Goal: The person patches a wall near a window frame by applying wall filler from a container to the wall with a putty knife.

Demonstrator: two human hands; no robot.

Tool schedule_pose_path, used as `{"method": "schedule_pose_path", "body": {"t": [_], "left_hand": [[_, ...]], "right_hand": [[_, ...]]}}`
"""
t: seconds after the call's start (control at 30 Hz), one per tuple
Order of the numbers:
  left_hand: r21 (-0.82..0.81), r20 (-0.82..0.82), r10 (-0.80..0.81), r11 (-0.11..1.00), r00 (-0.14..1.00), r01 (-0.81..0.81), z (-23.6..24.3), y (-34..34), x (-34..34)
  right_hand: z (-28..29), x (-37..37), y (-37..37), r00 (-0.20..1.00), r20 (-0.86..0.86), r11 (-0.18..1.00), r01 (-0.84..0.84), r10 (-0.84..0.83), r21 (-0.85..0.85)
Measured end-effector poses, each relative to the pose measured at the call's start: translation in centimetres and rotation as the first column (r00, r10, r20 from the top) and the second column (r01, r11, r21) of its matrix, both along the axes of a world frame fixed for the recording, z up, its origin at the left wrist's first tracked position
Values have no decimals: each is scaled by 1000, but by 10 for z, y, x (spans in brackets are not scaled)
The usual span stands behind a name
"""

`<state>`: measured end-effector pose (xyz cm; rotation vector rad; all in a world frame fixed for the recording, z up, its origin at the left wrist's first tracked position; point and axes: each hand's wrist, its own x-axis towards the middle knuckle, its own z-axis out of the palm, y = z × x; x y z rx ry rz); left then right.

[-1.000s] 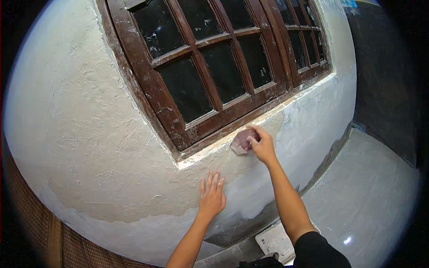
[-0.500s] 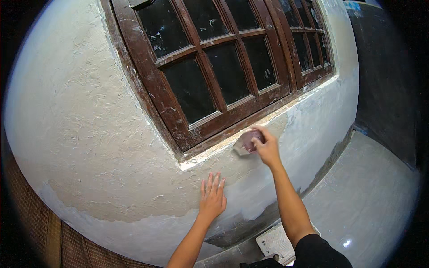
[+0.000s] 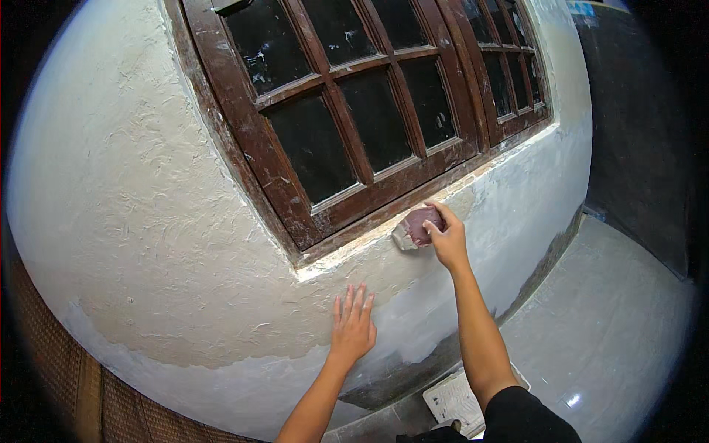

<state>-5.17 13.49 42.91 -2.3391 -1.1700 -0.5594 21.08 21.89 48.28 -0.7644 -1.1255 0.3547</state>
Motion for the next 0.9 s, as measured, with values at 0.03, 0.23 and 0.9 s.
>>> {"method": "schedule_pose_path", "body": {"t": [0.03, 0.23, 0.9], "left_hand": [[3, -5, -2, 1000, 1000, 2, -1, -1, 0], [-11, 6, -9, 1000, 1000, 9, -6, -4, 1], [-111, 11, -96, 989, 995, 97, -30, -3, 20]], "right_hand": [[1, -1, -5, 999, 15, 999, -43, 43, 1], [-12, 14, 9, 998, -59, 999, 35, -34, 3], [-89, 44, -53, 990, 6, 983, 140, -141, -116]]}}
